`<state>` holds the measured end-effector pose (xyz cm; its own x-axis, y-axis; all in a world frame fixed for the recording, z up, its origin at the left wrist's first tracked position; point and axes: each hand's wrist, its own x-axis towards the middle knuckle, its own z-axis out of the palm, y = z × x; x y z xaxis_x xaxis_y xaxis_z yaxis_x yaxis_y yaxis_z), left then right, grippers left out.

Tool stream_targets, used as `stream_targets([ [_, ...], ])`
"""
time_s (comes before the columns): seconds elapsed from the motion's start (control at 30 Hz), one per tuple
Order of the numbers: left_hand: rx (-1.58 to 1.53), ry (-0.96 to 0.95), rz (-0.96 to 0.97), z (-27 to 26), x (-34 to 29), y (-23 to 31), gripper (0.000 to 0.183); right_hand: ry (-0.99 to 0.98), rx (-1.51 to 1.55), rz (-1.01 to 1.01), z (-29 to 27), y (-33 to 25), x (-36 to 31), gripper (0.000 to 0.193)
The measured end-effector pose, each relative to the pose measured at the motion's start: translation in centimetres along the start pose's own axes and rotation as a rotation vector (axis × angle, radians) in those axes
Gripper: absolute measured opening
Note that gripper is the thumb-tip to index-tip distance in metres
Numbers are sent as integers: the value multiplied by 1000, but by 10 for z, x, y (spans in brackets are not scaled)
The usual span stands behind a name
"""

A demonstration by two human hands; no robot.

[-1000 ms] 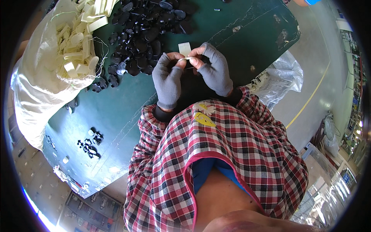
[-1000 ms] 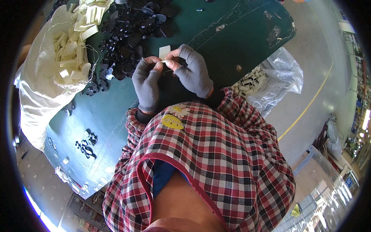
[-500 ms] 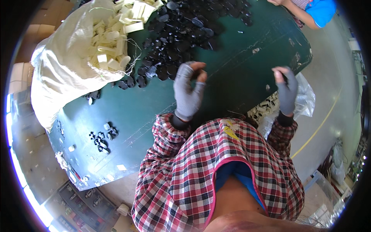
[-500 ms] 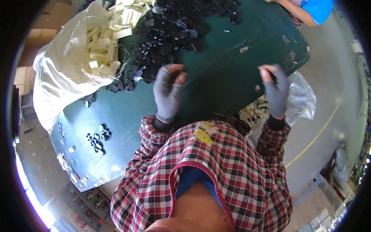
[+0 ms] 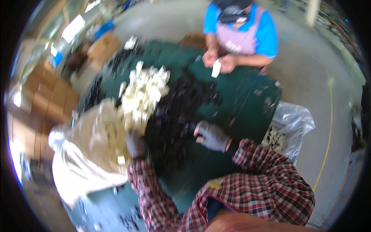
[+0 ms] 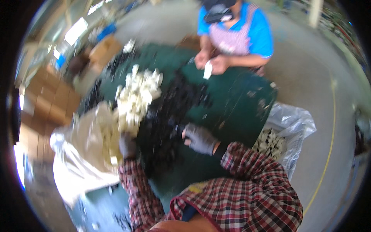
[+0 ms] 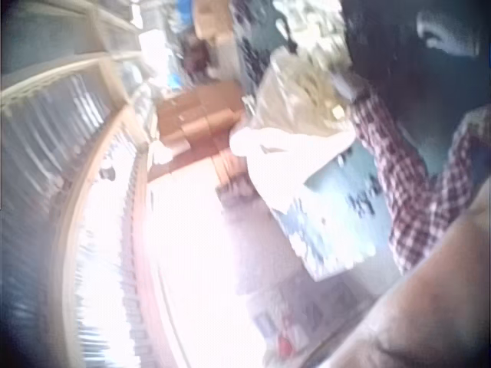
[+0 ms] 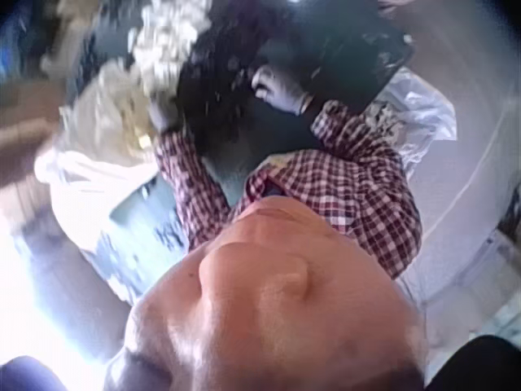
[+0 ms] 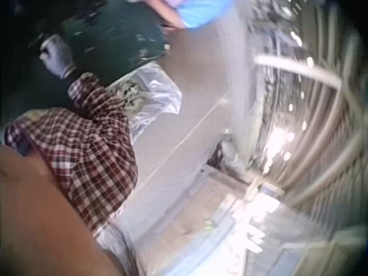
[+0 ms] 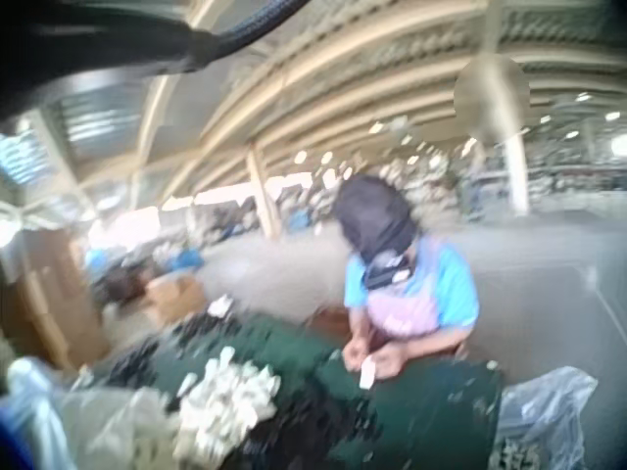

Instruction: The person repeatedly picks a black circular component and a white rectangular component from piles on a green table, presses them together, and places the assembled unit into a clear plastic bag. The process is repeated continuously throughout the clip.

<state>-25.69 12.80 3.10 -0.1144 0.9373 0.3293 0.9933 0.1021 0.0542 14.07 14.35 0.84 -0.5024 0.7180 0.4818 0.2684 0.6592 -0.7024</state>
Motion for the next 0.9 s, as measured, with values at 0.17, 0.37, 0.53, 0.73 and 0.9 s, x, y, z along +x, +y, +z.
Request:
stream_targets([
  [0.17, 249, -54, -181, 7, 9, 15, 36, 75, 122, 158, 4, 7, -4, 19],
  [0.37, 268, -90, -104, -14, 6, 19, 26, 159, 114, 116, 3, 14, -23, 19],
  [0.53, 146, 334, 189, -67, -34, 82, 35, 310, 310, 270, 2, -2, -39, 14],
  [0.73, -253, -265, 332, -50, -114, 203, 46, 512, 376, 256, 4, -4, -41, 12],
  [0.9, -240, 72, 179, -20, -128, 233, 48, 502, 456, 310, -5, -8, -62, 14],
])
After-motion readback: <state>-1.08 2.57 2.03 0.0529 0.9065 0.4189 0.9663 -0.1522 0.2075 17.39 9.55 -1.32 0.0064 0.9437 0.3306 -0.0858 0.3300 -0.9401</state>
